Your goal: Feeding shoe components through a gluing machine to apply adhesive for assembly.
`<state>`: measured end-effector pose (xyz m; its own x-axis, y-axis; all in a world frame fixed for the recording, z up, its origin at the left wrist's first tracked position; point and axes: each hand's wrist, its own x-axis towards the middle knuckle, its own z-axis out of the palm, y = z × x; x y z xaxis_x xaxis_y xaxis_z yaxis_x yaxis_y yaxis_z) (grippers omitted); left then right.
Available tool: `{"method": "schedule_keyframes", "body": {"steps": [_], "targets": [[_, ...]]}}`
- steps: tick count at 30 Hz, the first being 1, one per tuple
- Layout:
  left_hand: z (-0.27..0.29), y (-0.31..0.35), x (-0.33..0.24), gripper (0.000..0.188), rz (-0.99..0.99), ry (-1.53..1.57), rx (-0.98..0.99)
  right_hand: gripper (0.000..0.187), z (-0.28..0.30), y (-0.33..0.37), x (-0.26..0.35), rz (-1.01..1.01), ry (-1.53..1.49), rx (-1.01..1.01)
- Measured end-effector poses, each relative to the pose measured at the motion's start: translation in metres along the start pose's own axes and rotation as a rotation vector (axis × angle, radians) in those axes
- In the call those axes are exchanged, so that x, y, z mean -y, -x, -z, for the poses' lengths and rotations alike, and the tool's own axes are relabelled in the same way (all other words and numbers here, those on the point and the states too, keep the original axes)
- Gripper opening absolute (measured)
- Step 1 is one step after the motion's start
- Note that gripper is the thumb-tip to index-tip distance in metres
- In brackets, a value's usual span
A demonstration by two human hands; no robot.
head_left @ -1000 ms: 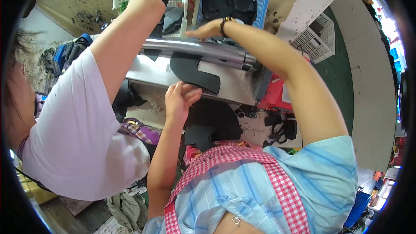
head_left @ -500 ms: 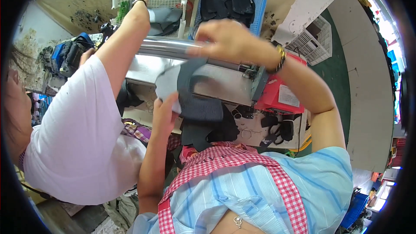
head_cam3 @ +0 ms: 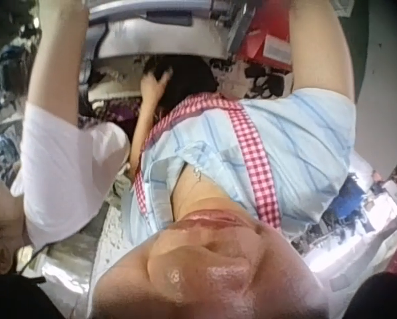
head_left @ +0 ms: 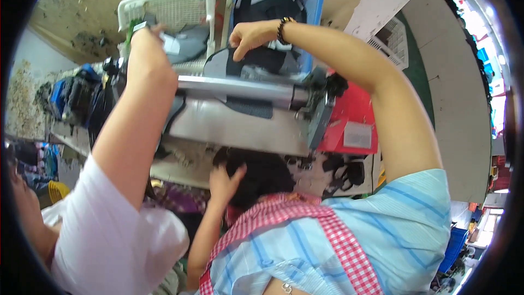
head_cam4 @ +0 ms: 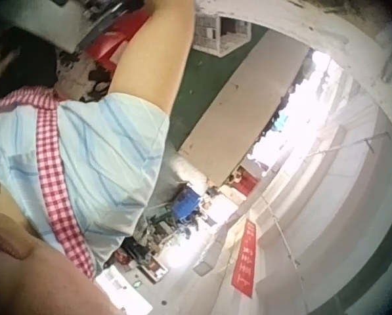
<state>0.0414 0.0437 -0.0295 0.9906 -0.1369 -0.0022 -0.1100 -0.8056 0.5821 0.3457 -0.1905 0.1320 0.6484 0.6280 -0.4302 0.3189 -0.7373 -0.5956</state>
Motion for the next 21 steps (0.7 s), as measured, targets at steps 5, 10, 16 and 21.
{"method": "schedule_keyframes", "body": {"steps": [5,10,16,21], "targets": [[-0.013,0.006,-0.006,0.070,0.210,-0.096,0.208,0.029,0.044,0.026,-0.050,0.429,-0.193,-0.446],[-0.033,0.030,-0.003,0.060,0.060,-0.076,-0.075,0.071,0.097,0.065,-0.149,-0.091,0.242,-0.979],[-0.036,0.038,0.001,0.045,0.121,-0.024,-0.020,0.044,0.079,0.086,-0.073,0.036,0.143,-0.827],[-0.016,0.021,-0.009,0.024,0.089,0.187,0.014,0.019,0.022,0.137,0.039,0.245,0.038,-0.710]]}}
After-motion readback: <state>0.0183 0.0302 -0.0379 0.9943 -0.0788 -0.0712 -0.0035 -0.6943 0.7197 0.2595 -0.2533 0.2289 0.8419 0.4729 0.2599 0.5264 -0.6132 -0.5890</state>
